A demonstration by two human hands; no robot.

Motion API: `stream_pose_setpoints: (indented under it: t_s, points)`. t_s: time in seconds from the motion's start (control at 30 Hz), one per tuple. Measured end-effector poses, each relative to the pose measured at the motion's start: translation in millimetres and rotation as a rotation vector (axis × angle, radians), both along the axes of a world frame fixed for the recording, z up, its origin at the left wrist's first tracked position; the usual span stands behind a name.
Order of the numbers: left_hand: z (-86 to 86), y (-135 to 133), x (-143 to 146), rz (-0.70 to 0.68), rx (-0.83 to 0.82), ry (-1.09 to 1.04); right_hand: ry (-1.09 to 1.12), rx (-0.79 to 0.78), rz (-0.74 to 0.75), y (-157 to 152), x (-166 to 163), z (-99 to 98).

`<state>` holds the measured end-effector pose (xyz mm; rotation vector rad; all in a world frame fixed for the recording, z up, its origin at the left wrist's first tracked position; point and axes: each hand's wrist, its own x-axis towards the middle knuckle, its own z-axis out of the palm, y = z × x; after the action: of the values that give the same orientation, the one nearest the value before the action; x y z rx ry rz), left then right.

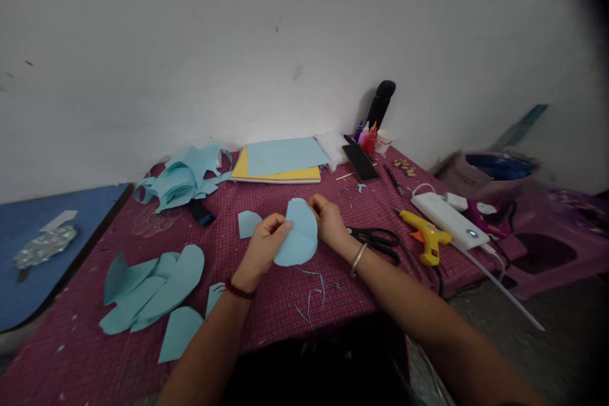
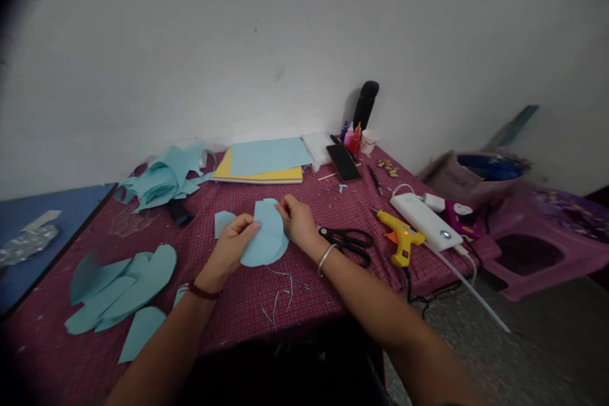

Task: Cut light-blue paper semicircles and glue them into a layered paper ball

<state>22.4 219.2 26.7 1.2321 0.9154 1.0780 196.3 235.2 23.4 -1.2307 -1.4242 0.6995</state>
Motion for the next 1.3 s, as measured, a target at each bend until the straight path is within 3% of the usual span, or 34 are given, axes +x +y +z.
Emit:
stream_pose_setpoints:
  t_s: [0.17, 0.37, 0.63, 0.8, 1.3]
  points:
    - [-3.4, 0.4, 4.4, 0.004, -0.083, -0.064, -0.07, 0.075, -0.045, -10.3, -0.3, 7.6]
    - [-3.1, -3.1, 11.1, -0.037, -0.185, -0.145, 0.036, 0.082, 0.002, -14.8, -2.5, 9.5]
    - [-2.5, 5.6, 3.7, 0.113, -0.251, -0.27, 0.37, -0.177, 0.46, -11.8, -5.3, 5.0]
    - [0.6, 4.6, 3.1, 0.119, -0.296, -0.336, 0.483, -0.257, 0.623, -12.9, -8.4, -0.9]
    - [1.7, 5.0, 0.7, 0.099, -0.336, -0.338, 0.553, -0.319, 0.659, -12.4, -10.9, -2.7]
